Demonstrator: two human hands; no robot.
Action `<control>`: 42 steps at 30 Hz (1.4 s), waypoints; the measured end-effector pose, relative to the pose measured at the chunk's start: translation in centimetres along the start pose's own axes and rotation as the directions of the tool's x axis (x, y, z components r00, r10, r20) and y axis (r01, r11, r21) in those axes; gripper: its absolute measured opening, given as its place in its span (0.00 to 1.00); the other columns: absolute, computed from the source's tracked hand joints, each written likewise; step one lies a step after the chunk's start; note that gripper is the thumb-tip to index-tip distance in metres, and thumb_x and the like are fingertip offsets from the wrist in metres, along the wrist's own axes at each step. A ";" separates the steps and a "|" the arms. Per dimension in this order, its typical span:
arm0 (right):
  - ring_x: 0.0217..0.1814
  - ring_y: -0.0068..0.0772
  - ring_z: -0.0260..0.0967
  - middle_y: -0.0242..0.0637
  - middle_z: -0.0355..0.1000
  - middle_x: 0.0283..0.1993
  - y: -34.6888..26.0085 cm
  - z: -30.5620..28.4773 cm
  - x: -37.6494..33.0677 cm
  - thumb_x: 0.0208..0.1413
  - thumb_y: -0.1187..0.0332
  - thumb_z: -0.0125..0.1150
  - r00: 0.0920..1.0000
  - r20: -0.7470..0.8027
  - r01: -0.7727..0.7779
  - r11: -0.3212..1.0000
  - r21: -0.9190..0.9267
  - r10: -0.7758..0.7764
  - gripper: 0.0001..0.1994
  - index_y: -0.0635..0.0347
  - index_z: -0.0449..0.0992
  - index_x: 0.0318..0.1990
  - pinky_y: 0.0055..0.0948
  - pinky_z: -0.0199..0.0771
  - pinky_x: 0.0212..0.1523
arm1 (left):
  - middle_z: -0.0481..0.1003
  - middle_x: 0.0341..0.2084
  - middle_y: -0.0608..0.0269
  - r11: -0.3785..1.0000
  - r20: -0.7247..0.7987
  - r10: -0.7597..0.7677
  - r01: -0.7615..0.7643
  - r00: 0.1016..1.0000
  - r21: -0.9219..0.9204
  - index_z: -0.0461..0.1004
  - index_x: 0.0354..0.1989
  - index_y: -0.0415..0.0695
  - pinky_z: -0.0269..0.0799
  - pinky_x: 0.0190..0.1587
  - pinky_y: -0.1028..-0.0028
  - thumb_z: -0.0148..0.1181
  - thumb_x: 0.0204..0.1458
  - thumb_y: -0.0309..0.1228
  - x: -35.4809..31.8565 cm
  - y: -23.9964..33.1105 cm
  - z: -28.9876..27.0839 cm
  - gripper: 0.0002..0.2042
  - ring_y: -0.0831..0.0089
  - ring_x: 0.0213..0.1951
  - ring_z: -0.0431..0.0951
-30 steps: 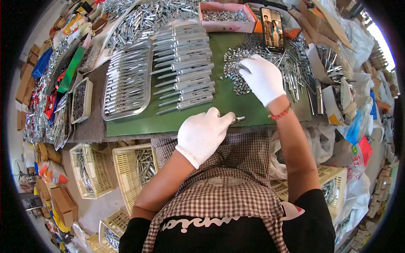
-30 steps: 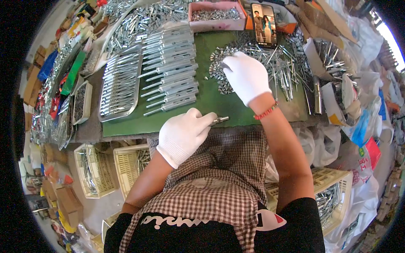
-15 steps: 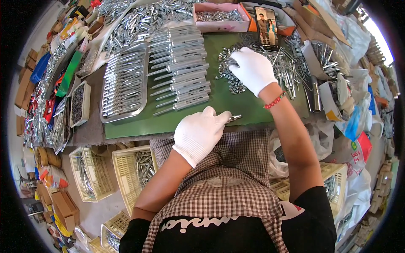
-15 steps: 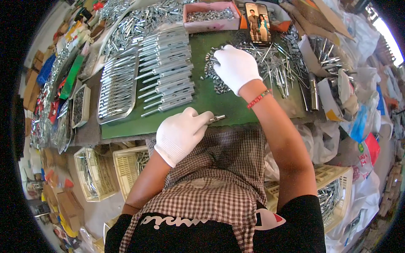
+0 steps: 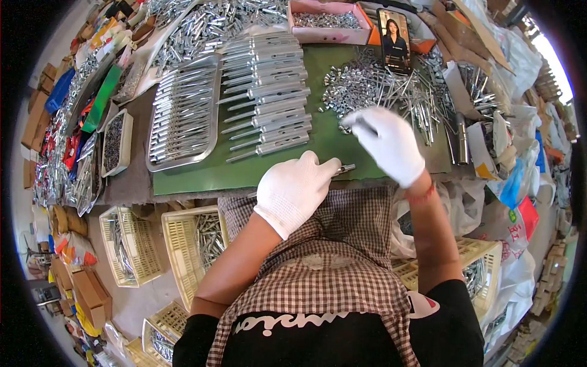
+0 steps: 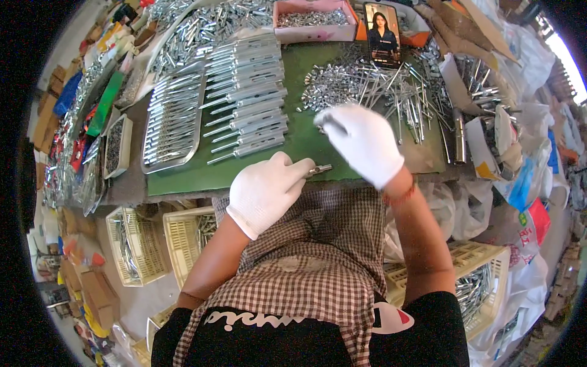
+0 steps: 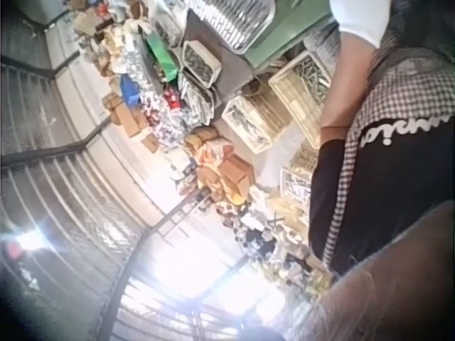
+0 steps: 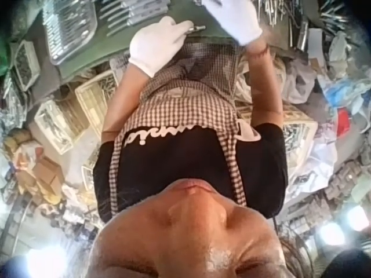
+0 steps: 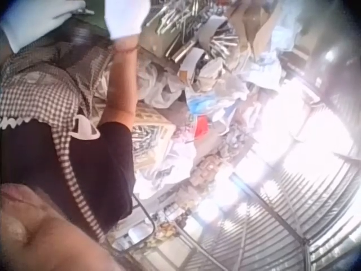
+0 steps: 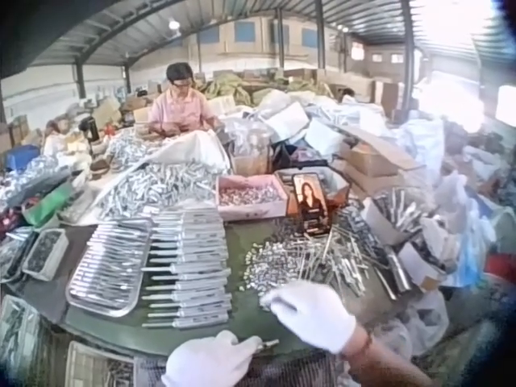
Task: Assembling small metal hardware components by inserting pins into metal plates and hinges.
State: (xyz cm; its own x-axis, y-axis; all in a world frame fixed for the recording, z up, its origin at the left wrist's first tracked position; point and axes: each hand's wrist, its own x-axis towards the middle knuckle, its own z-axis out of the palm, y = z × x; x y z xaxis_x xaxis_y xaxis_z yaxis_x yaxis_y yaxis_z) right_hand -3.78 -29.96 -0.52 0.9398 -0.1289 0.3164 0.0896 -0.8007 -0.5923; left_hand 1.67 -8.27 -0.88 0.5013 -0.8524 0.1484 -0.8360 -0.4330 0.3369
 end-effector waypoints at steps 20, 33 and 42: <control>0.34 0.42 0.74 0.34 0.73 0.33 -2.3 1.9 -5.1 0.54 0.65 0.65 0.999 -0.011 0.029 0.983 -0.182 -0.031 0.04 0.50 0.79 0.36 0.38 0.74 0.33 | 0.72 0.26 0.59 0.999 0.002 -0.028 0.028 1.000 0.020 0.76 0.46 0.54 0.74 0.26 0.61 0.57 0.55 0.32 0.0 0.4 0.2 0.11 0.57 0.25 0.77; 0.38 0.50 0.75 0.42 0.74 0.41 0.3 3.9 6.5 0.56 0.61 0.59 0.989 0.150 0.083 0.875 -0.476 -0.013 0.09 0.55 0.78 0.36 0.45 0.76 0.39 | 0.71 0.26 0.58 0.997 -0.002 -0.034 0.034 0.999 0.067 0.76 0.44 0.56 0.73 0.26 0.59 0.55 0.57 0.34 0.2 0.7 0.3 0.09 0.55 0.25 0.77; 0.38 0.47 0.75 0.39 0.75 0.37 -1.6 0.3 2.0 0.53 0.67 0.61 0.993 0.111 0.004 0.959 -0.285 0.028 0.05 0.55 0.76 0.36 0.42 0.75 0.38 | 0.71 0.26 0.58 0.999 -0.012 -0.023 0.023 1.000 0.035 0.76 0.46 0.56 0.73 0.26 0.59 0.55 0.57 0.34 -0.1 0.4 0.2 0.10 0.55 0.25 0.77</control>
State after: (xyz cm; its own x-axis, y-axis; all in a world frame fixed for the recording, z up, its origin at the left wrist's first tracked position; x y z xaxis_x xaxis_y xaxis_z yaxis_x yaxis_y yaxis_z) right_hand -1.95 -28.77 0.82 0.9728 -0.0858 0.2152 -0.0038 -0.9347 -0.3554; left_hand 1.24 -8.39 -0.92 0.5229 -0.8388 0.1513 -0.8313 -0.4627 0.3080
